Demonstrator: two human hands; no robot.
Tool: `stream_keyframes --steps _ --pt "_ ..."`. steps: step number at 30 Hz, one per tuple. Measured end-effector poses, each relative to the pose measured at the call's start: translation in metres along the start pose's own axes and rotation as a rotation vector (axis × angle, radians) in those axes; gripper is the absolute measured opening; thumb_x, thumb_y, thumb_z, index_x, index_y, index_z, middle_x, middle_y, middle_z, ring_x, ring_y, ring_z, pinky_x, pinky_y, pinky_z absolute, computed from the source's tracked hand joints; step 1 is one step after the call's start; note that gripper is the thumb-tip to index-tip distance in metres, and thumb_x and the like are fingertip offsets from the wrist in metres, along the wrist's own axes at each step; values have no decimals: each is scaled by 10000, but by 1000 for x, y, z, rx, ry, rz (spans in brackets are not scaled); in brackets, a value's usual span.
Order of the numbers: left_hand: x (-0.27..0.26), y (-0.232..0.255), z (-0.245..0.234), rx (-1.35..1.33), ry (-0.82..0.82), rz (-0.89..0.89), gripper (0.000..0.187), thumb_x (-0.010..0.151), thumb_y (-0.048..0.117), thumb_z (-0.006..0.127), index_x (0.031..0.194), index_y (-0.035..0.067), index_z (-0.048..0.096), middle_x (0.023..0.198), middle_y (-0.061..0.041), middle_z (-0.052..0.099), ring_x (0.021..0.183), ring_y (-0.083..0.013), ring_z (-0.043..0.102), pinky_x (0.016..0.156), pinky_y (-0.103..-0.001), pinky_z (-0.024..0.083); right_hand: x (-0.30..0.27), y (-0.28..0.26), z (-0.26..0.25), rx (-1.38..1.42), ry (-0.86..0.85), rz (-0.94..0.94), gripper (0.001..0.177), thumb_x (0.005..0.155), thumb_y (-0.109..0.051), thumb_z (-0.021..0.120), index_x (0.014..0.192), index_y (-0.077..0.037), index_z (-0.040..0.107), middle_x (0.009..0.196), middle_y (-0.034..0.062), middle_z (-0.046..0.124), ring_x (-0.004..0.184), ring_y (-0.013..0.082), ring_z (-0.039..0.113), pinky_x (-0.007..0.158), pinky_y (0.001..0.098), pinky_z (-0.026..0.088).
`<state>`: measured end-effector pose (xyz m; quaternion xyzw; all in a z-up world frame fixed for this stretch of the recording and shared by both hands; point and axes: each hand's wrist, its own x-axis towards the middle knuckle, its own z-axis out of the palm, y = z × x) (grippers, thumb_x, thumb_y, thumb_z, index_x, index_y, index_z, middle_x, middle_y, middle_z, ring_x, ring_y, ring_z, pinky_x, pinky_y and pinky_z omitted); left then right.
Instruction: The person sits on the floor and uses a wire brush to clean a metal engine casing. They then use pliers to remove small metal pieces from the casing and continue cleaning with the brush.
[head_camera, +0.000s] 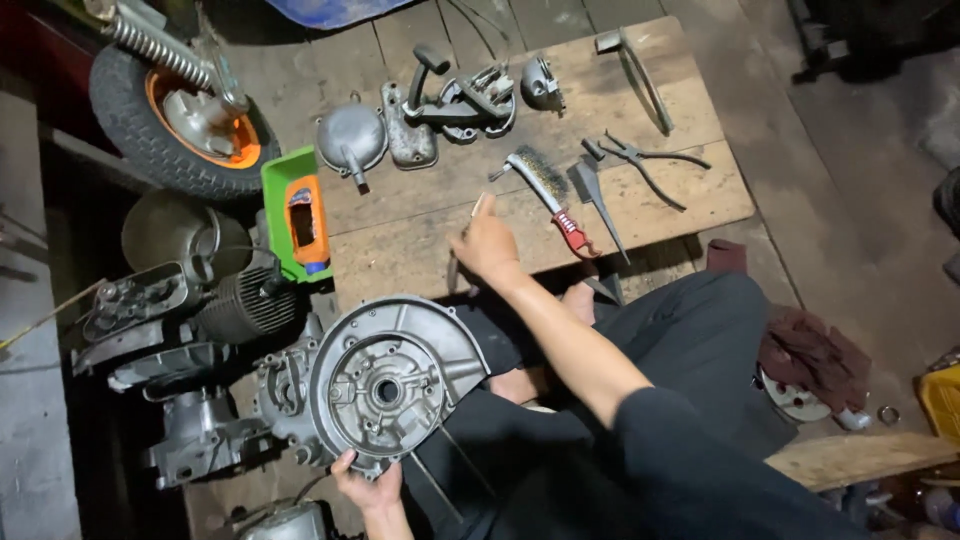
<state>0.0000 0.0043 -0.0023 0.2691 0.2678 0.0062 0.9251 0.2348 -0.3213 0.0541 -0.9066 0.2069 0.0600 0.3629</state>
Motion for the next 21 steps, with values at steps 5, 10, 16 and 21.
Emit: stream_keyframes --steps 5,10,16,21 --pt "1 0 -2 -29 30 -6 853 733 288 623 1545 104 438 1531 -116 512 1342 -308 487 1154 -412 357 -54 2 -116 233 -102 74 654 912 -224 764 1277 -55 249 1028 112 673 856 252 701 737 368 591" --pt "-2 2 2 9 122 -33 838 712 314 607 1522 146 471 1536 -69 521 1346 -282 489 1157 -391 361 -33 91 -194 20 149 72 871 870 -424 791 1401 23 266 1173 221 642 938 349 673 794 468 554" --pt "-1 -1 12 142 120 -15 860 725 364 570 1551 178 424 1550 -44 491 1326 -269 478 1123 -383 378 22 194 -256 -294 234 115 520 957 -298 710 1342 -75 441 1234 255 603 1037 481 610 775 617 499" --pt "3 0 -6 127 137 -43 840 748 379 593 1556 219 426 1586 20 466 1346 -230 465 1126 -353 375 33 245 -265 -496 196 322 474 1009 -345 615 1368 -117 408 1277 301 502 1160 500 458 808 641 491"
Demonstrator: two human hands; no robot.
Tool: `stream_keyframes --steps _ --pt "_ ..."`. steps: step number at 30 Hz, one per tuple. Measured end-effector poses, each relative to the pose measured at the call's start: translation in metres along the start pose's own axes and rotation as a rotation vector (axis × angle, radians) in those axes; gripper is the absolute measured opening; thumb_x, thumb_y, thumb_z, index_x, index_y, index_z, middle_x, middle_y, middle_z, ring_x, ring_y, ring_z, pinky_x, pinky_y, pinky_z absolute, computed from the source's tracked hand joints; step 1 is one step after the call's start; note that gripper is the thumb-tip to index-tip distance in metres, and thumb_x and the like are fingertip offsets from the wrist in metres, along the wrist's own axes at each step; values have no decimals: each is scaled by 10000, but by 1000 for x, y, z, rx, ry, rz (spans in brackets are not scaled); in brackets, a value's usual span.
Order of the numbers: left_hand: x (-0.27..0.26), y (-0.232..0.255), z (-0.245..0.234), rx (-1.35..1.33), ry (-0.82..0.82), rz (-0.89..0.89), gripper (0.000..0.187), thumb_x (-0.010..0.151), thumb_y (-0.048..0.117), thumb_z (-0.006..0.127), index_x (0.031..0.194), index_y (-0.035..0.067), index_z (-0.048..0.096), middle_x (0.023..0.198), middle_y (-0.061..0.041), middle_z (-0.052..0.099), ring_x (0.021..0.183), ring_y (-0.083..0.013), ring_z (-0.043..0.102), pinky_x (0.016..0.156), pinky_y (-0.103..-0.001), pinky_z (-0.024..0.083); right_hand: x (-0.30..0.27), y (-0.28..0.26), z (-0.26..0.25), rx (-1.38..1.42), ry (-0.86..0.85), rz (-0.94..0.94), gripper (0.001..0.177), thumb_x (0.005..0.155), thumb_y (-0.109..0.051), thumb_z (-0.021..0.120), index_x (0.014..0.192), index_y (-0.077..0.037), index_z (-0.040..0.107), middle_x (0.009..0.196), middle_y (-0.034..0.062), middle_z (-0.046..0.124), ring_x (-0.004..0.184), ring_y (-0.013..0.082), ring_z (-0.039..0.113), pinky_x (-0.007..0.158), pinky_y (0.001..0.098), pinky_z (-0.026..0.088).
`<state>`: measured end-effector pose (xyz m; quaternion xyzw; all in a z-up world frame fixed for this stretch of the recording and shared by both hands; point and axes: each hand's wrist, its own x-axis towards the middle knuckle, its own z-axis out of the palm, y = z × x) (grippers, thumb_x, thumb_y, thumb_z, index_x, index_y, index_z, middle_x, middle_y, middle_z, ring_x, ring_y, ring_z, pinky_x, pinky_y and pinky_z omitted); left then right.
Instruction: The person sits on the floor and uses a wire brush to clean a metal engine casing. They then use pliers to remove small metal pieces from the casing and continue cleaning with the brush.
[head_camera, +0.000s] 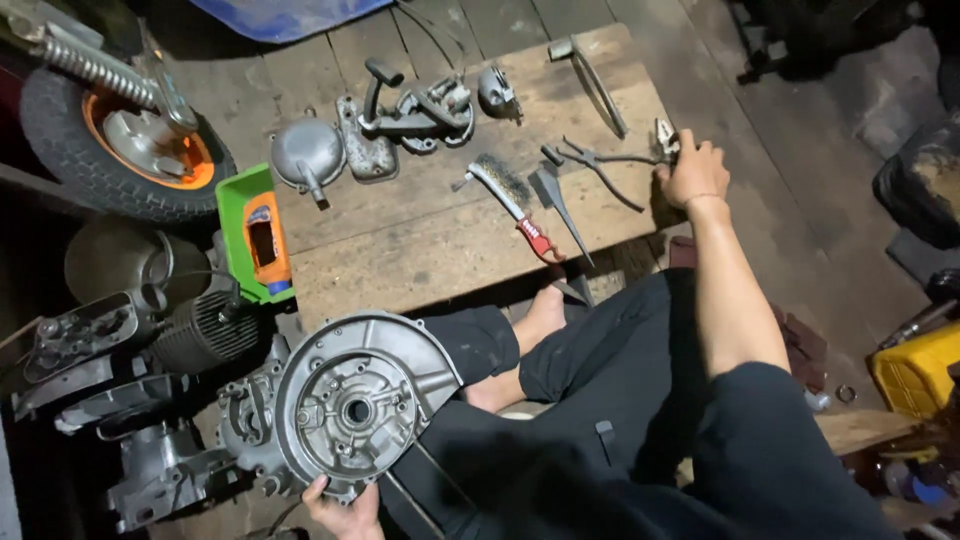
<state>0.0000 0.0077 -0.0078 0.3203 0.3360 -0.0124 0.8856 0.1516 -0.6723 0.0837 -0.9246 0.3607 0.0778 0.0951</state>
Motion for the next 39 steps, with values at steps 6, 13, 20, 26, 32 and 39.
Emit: stream_keyframes --steps 6,13,20,26,32,39 --pt "35 -12 -74 188 67 95 609 838 319 515 1431 185 473 1648 35 426 1461 -170 387 1108 -333 383 14 39 25 41 111 -4 424 1018 -267 612 1419 -194 493 1304 300 483 1187 481 403 951 629 381" --pt "49 -33 -126 1119 -4 1161 719 688 -40 835 1264 115 433 1261 -294 602 1195 -408 605 992 -479 455 4 40 31 -146 161 -145 457 1016 -391 618 1451 -251 598 1227 253 572 1117 445 473 867 583 433" --pt "20 -5 -44 30 124 12 725 758 377 601 1459 211 525 1563 43 515 1360 -194 481 1086 -325 434 -2 9 22 -130 220 -291 634 927 -577 652 1422 -181 630 1314 220 600 1232 417 481 949 606 415" --pt "-4 -1 -1 -49 6 27 819 740 345 586 1533 182 467 1550 -12 514 1342 -248 487 1159 -379 359 -1 -32 37 -95 51 -390 854 832 -693 681 1465 -135 547 1388 230 558 1300 409 472 1070 567 383" --pt "-15 4 27 12 -57 62 868 721 346 534 1565 181 418 1578 -37 469 1394 -267 439 1187 -415 322 -8 -31 68 -96 332 -378 523 974 -536 644 1263 -103 689 1165 223 622 1118 406 524 879 534 449" --pt "-8 1 11 -57 -111 69 826 747 313 591 1547 153 467 1526 -72 525 1342 -285 490 1136 -415 368 -10 -27 85 -12 583 -341 402 1035 -417 700 1109 -22 690 981 243 574 934 427 506 733 526 460"
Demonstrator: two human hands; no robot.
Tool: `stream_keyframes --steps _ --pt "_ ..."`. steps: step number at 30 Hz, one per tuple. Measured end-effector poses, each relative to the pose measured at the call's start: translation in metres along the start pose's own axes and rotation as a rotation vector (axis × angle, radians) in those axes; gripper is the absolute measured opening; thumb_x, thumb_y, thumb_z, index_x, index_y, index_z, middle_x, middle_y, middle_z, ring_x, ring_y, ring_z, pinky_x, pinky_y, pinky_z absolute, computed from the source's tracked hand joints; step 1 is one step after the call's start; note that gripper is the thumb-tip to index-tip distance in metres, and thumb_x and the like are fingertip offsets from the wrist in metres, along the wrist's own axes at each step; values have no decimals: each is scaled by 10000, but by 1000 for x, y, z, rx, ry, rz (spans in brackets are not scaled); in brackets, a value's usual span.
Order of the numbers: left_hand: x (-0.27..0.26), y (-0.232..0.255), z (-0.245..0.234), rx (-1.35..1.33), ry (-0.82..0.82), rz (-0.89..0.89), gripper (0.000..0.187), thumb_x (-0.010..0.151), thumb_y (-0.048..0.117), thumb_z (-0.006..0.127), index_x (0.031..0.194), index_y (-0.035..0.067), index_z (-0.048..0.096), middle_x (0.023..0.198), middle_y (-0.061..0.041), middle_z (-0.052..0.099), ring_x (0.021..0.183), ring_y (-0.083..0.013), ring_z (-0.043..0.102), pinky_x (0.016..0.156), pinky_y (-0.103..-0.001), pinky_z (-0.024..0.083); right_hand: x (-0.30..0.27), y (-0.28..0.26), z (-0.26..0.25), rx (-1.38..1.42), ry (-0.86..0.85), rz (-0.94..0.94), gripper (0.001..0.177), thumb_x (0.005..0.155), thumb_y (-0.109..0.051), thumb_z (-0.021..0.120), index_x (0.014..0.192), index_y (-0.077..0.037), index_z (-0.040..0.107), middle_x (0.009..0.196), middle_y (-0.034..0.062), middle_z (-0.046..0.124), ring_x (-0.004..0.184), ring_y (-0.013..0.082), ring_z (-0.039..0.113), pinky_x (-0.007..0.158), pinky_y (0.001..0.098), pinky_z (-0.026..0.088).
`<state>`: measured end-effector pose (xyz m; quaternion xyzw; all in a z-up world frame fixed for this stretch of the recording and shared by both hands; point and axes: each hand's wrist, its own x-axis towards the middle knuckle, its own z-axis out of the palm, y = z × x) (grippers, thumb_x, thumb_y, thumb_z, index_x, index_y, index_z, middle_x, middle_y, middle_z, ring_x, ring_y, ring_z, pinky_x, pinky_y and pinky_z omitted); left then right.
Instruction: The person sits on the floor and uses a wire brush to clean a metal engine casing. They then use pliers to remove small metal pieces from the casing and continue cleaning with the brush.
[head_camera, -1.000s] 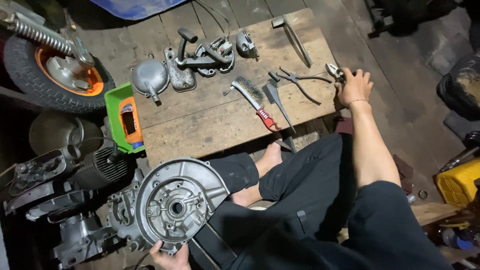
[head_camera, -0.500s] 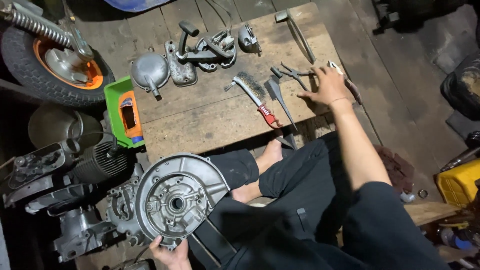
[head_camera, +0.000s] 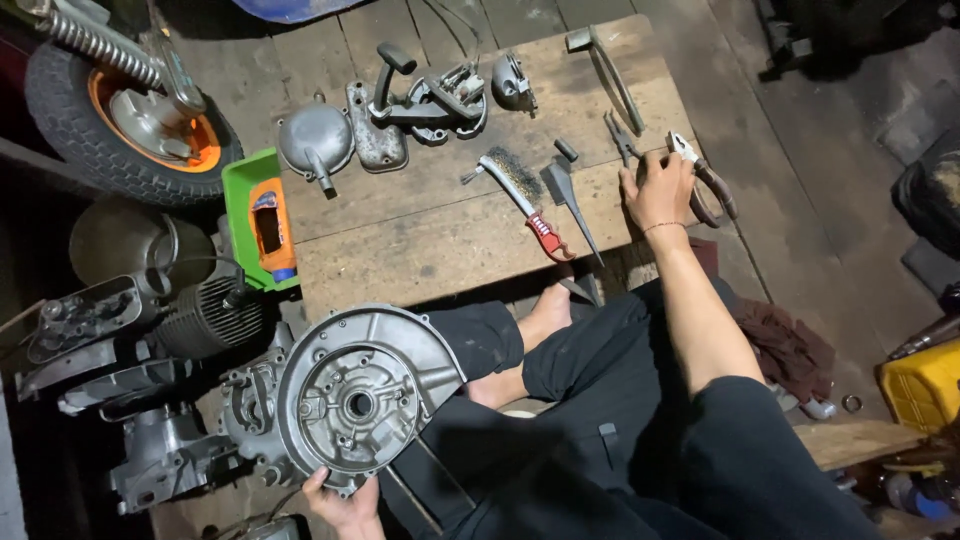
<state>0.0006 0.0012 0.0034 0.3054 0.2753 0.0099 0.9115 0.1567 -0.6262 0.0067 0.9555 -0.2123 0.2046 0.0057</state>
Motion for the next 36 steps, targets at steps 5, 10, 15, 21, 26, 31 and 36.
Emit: stream_keyframes --steps 5,10,15,21,26,31,36 --pt "-2 1 6 23 41 -5 844 735 330 566 1551 149 451 1549 -69 503 1382 -287 465 1169 -422 344 0 -8 -3 -94 7 60 484 955 -509 755 1174 -81 705 1144 227 596 1035 410 516 792 511 446" --pt "-12 6 31 145 76 -11 883 743 357 490 1595 173 348 1610 -57 411 1414 -278 403 1200 -411 309 0 -43 -45 29 -57 -8 452 1018 -521 691 1156 -91 697 1095 127 634 1025 281 549 856 405 458" --pt "3 -1 -2 -11 14 0 858 735 322 608 1557 139 446 1555 -73 505 1371 -291 473 1165 -413 347 -17 -107 -92 328 -693 114 250 1006 -288 686 1092 -60 629 943 118 686 849 252 683 797 377 632" --pt "0 0 1 -91 74 -29 781 702 289 648 1461 129 556 1427 -83 616 1273 -279 564 1110 -403 413 -65 -84 -14 326 -444 72 435 867 34 613 1283 64 491 1078 334 546 925 535 551 706 575 491" --pt "-10 6 29 66 96 -39 875 749 350 535 1588 170 362 1587 -44 441 1376 -251 437 1167 -375 333 -84 -63 -8 444 -386 60 309 899 -59 627 1167 67 540 1113 317 528 978 546 535 832 588 474" --pt "-4 3 18 46 102 -62 879 732 352 473 1584 166 367 1577 -57 442 1393 -272 417 1191 -430 302 -74 -53 -26 473 -260 191 277 981 -59 498 1206 80 582 1148 302 525 1071 477 534 963 536 458" --pt "-6 3 22 32 104 -83 887 705 360 484 1566 165 392 1568 -55 457 1390 -281 427 1173 -449 312 -62 -54 -15 254 -61 -28 352 950 -57 650 1248 111 565 1103 363 497 998 518 455 850 610 440"
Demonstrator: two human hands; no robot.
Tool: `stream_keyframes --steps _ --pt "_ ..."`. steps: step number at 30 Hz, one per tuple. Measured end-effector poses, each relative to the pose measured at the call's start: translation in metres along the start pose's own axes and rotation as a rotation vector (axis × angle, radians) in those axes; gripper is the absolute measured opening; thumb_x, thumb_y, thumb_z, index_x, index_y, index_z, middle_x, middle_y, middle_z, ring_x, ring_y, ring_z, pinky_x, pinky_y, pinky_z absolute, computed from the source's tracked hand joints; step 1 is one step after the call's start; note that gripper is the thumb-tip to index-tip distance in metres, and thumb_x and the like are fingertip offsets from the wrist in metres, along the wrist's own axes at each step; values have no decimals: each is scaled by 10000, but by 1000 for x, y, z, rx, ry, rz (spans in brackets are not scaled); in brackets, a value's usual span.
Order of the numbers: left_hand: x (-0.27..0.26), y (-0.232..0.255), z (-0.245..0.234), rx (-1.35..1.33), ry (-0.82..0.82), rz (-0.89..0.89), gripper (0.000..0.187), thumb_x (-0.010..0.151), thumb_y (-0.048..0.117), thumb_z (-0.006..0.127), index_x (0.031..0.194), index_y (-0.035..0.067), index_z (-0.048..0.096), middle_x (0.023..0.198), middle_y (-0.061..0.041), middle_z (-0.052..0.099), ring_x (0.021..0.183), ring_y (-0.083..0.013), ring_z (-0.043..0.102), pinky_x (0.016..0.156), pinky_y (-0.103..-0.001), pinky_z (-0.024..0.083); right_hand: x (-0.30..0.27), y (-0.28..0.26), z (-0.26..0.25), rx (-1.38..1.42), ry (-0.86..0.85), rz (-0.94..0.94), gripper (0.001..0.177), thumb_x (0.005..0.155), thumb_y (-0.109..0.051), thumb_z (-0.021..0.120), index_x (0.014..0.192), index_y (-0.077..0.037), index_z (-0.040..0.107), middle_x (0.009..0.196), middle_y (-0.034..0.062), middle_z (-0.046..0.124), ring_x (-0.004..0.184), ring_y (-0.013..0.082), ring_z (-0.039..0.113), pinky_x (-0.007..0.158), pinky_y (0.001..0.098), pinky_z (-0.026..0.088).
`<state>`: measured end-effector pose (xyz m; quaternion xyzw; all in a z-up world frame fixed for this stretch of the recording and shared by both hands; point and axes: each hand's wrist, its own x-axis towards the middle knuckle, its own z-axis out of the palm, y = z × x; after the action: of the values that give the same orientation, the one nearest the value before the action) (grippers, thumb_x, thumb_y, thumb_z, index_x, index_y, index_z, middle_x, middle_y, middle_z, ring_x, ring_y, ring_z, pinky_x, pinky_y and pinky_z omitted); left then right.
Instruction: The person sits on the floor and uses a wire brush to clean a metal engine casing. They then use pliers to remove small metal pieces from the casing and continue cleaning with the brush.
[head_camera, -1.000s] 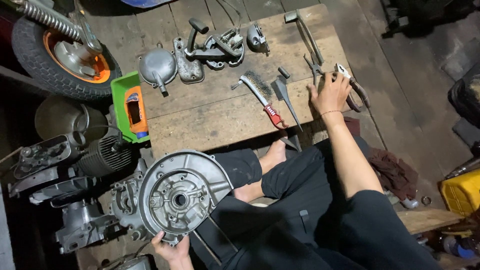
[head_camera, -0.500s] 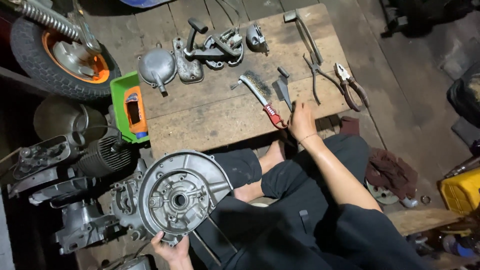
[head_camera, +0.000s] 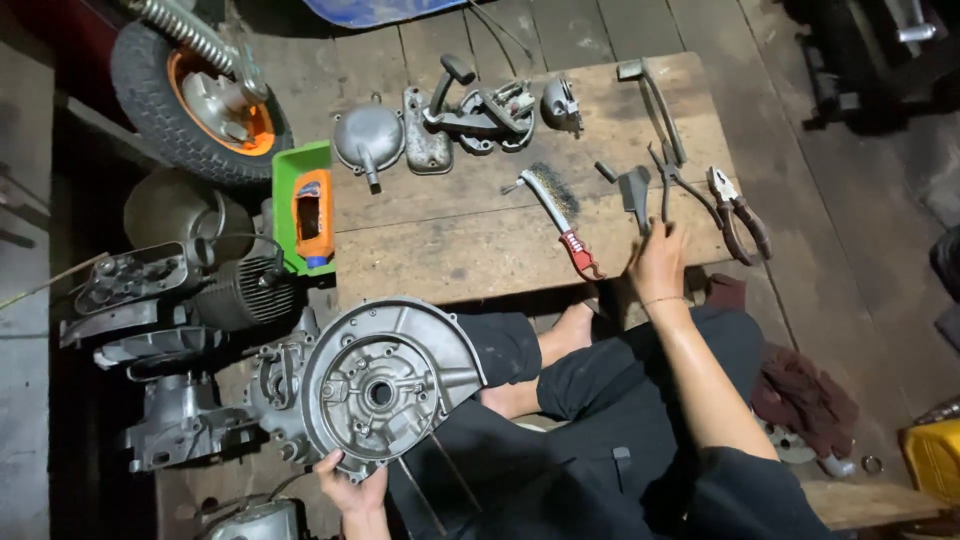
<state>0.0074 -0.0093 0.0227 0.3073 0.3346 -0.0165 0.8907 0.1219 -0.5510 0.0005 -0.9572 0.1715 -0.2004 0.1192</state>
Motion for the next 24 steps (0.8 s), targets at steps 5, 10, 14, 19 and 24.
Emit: stream_keyframes --steps 5,10,14,19,24 --pt "4 -3 -10 -64 -54 33 847 736 334 527 1554 146 419 1536 -74 494 1349 -282 464 1159 -426 334 8 -82 -20 66 -154 -68 350 966 -291 666 1096 33 642 1033 233 628 929 363 592 798 468 538" --pt "10 -6 -20 -48 -41 33 837 738 331 512 1547 140 424 1525 -71 500 1350 -290 463 1165 -430 327 0 -99 17 -7 -310 -31 575 940 -574 664 1113 -34 570 1023 201 595 885 374 590 687 475 515" --pt "29 -10 -45 -70 35 -20 830 754 374 531 1557 212 398 1584 11 454 1368 -223 445 1183 -349 318 1 -92 21 192 -193 81 339 1018 -353 587 965 -22 533 907 208 558 808 425 565 644 526 446" --pt "115 -54 -166 1034 44 1289 221 976 112 628 897 139 423 1014 -84 649 1063 -105 560 1065 -423 437 17 -59 -1 242 95 43 314 1037 -298 595 927 -10 534 875 211 525 802 423 545 698 515 428" --pt "126 -51 -166 508 -270 734 296 1009 151 670 1142 141 405 1236 -68 534 1207 -135 488 1102 -393 394 25 -36 -6 67 104 75 391 1005 -380 628 1032 3 556 941 225 546 860 426 543 747 520 438"
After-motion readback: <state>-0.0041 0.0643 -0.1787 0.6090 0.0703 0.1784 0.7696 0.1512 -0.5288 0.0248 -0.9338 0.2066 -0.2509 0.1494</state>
